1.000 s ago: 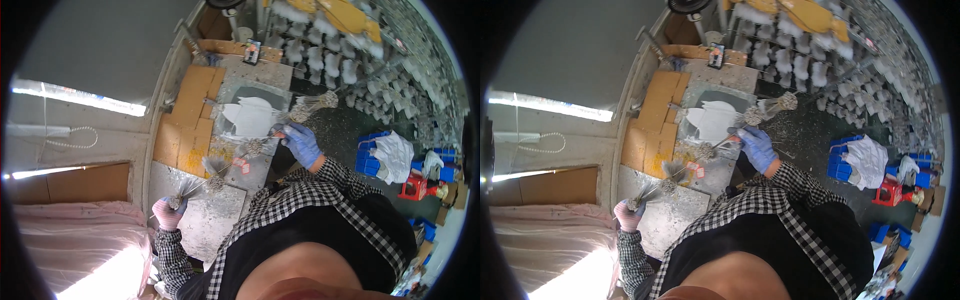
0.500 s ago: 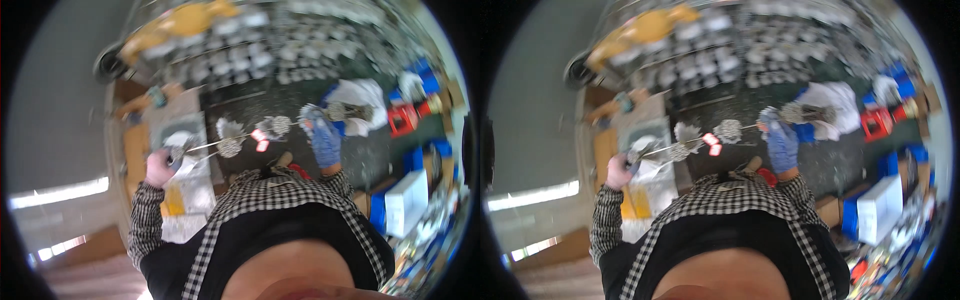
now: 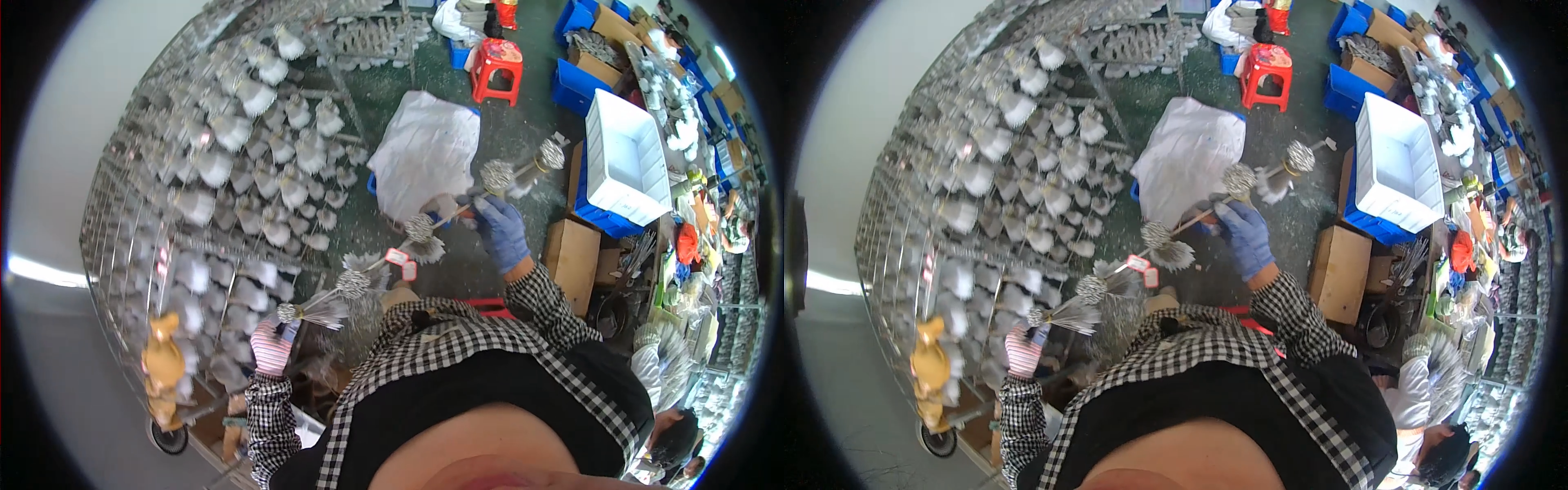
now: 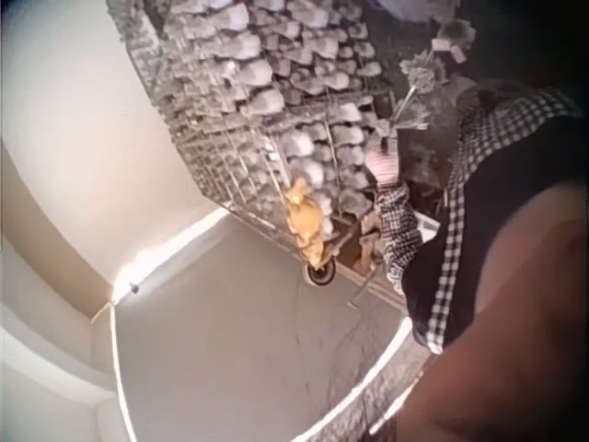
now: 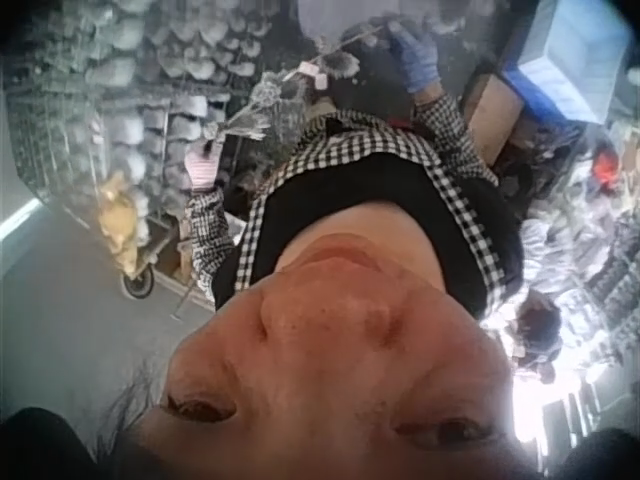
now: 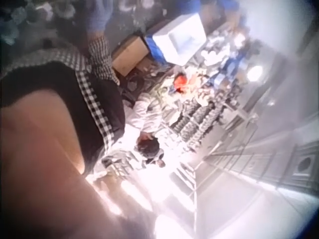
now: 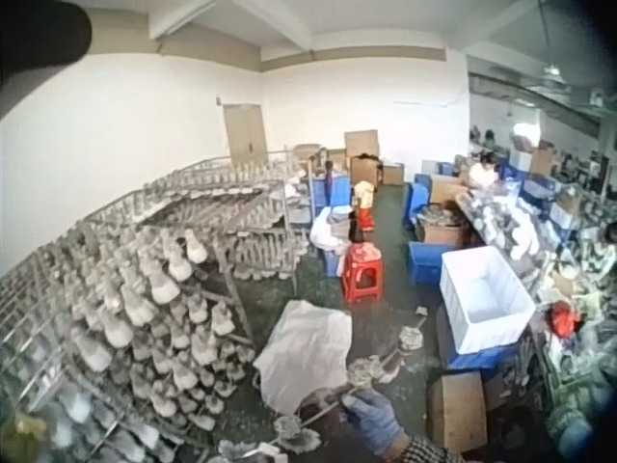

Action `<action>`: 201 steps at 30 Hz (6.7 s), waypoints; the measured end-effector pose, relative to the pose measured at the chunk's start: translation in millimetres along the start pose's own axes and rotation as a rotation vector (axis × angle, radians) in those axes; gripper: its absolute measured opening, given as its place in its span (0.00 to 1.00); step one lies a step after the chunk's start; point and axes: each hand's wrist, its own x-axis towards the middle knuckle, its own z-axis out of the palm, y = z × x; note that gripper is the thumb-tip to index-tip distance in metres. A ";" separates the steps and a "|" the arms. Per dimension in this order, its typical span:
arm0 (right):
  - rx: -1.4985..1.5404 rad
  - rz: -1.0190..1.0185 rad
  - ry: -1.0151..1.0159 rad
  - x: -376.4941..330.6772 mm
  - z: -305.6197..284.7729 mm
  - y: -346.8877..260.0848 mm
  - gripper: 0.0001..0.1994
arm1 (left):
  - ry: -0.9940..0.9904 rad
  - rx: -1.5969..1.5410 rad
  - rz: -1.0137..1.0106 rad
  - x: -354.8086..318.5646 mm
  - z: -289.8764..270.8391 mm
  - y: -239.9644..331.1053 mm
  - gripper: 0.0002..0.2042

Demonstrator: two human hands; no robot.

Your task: Bundling fiber bristles and dipping them into adhesive to assemble brush heads.

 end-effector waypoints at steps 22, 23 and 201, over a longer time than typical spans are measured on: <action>-0.123 -0.231 0.321 270.3 -264.2 -218.0 0.21 | -0.099 0.183 0.310 401.2 313.9 169.5 0.10; -0.145 -0.208 0.298 288.3 -274.8 -231.7 0.22 | -0.079 0.120 0.300 412.7 329.9 177.2 0.10; -0.920 0.240 1.760 697.2 -897.1 -418.2 0.13 | -1.444 0.605 0.160 1039.8 859.8 228.9 0.13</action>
